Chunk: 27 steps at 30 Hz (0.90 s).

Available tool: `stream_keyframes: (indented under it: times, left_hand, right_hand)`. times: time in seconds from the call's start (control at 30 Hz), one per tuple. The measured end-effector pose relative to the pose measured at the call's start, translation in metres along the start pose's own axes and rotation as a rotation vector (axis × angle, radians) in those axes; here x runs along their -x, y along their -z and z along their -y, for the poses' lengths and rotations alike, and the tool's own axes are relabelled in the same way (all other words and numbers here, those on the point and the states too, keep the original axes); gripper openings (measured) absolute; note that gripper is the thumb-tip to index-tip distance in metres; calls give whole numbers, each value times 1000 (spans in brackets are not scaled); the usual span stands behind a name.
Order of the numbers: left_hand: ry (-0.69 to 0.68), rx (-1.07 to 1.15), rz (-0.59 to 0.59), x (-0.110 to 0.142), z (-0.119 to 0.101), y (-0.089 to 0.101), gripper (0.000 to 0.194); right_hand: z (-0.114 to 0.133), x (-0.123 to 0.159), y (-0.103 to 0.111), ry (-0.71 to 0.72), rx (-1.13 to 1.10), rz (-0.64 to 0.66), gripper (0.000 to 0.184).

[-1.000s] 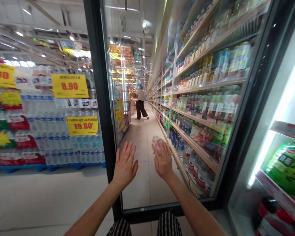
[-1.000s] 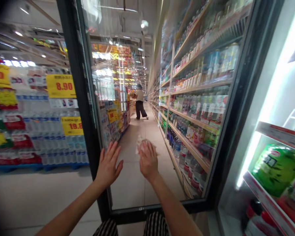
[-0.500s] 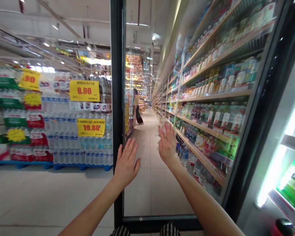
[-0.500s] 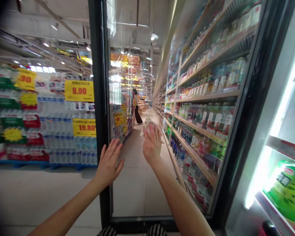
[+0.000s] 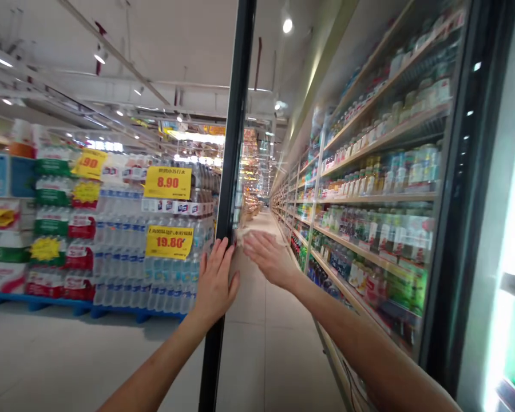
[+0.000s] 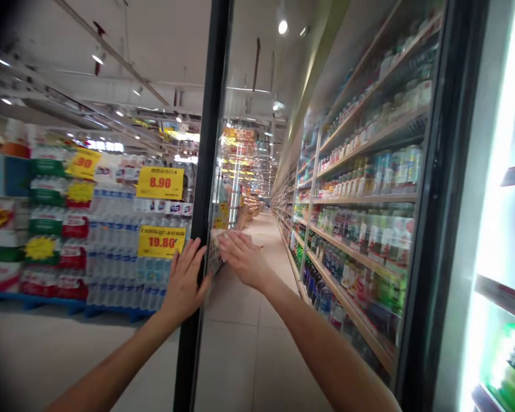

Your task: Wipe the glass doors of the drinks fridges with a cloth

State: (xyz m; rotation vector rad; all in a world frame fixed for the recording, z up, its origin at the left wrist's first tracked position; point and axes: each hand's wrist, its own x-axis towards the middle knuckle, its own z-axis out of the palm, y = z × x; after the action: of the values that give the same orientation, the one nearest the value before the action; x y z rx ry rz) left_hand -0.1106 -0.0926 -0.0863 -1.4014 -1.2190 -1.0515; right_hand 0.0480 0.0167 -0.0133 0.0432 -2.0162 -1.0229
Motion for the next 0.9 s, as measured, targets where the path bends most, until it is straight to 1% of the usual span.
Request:
stream_keyframes:
  times: [0.03, 0.07, 0.1, 0.17, 0.2, 0.23, 0.27, 0.37, 0.4, 0.43, 0.47, 0.53, 0.57, 0.6, 0.63, 0.67, 0.73, 0.77, 0.8, 0.83, 0.87, 0.9]
  left_hand:
    - [-4, -5, -4, -3, 3, 1, 62]
    - [-9, -9, -8, -7, 6, 2, 61]
    - [-12, -12, -13, -11, 8, 2, 61]
    - [-6, -13, -34, -20, 12, 3, 60]
    - [-1, -11, -42, -25, 14, 3, 60]
    - [5, -8, -50, -30, 15, 4, 59]
    - [9, -5, -59, -36, 16, 4, 59]
    - [2, 8, -79, -52, 18, 9, 58]
    - [-5, 10, -85, -57, 19, 11, 57]
    - [-12, 13, -91, -63, 19, 12, 57]
    - [-16, 13, -98, -67, 20, 13, 57]
    - [-14, 12, -120, -76, 19, 15, 56]
    - [-8, 12, -131, -80, 19, 16, 56]
    - [-2, 12, -140, -83, 19, 17, 55]
    - [2, 12, -149, -86, 20, 18, 56]
    - [1, 13, -155, -88, 21, 19, 56]
    - [-16, 12, -158, -93, 24, 22, 58]
    - [-28, 7, -158, -95, 26, 23, 58]
    - [-40, 0, -156, -97, 28, 24, 58]
    - [-48, -10, -154, -100, 29, 25, 57]
    - [-52, -20, -151, -103, 30, 25, 56]
    - [-53, -28, -148, -106, 30, 24, 55]
  right_hand:
    - [-3, -2, 1, 62, 2, 24, 38]
    - [-8, -7, 3, 57, 21, 21, 38]
    - [-15, -13, 5, -11, 53, -11, 39]
    - [-30, -28, 9, -237, 118, -131, 41]
    - [-36, -36, 10, -325, 137, -181, 42]
    - [-39, -42, 11, -351, 140, -196, 42]
    - [-40, -47, 12, -301, 130, -170, 41]
    - [-42, -58, 14, 37, 91, 39, 36]
    - [-44, -63, 16, 91, 93, 86, 35]
    - [-48, -69, 18, 82, 104, 102, 34]
    - [-54, -77, 21, 15, 120, 88, 35]
    - [-64, -93, 26, -186, 145, 10, 36]
    - [-66, -99, 28, -263, 149, -31, 36]
    - [-66, -103, 29, -292, 146, -55, 36]
    - [-63, -105, 28, -267, 137, -57, 34]
    - [-58, -104, 27, -198, 122, -39, 33]
    - [-50, -99, 23, -6, 89, 34, 30]
    - [-49, -96, 23, 56, 81, 64, 29]
    - [-52, -95, 24, 68, 83, 80, 30]
    - [-59, -95, 28, 27, 96, 76, 31]
    - [-69, -96, 33, -56, 118, 55, 33]
    - [-83, -98, 40, -170, 144, 18, 35]
